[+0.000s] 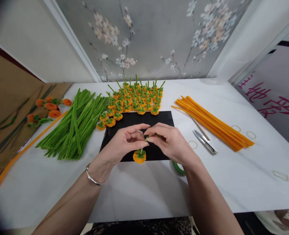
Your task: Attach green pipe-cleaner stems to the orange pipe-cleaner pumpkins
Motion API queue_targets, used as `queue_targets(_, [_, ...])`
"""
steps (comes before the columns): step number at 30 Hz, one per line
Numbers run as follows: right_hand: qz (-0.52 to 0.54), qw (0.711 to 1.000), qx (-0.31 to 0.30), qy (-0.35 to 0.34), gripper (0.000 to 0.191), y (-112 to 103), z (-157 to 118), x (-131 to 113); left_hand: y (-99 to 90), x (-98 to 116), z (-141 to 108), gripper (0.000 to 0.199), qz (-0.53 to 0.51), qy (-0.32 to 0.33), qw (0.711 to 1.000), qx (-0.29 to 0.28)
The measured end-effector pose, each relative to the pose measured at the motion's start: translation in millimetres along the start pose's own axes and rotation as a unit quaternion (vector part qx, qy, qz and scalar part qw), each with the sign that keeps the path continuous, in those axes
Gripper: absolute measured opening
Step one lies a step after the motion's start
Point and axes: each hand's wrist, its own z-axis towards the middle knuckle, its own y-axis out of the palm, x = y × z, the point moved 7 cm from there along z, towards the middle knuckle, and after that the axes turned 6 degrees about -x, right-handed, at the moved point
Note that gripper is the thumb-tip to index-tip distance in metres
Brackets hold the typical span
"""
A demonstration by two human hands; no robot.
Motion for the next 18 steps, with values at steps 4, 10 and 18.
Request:
queue_targets(4, [-0.007, 1.0, -0.001, -0.012, 0.013, -2.2, -1.0, 0.1, -2.7, -1.9, -0.4, 0.05, -0.009, -0.009, 1.0, 0.0])
queue_targets(10, [0.009, 1.0, -0.002, -0.005, 0.011, -2.4, -1.7, -3.4, -4.1, -6.4, 0.7, 0.03, -0.035, -0.019, 0.999, 0.012])
queue_targets(18, [0.026, 0.999, -0.004, 0.02, 0.012, -0.2, -2.3, -2.9, -2.5, -1.6, 0.3, 0.021, -0.041, -0.002, 0.998, 0.054])
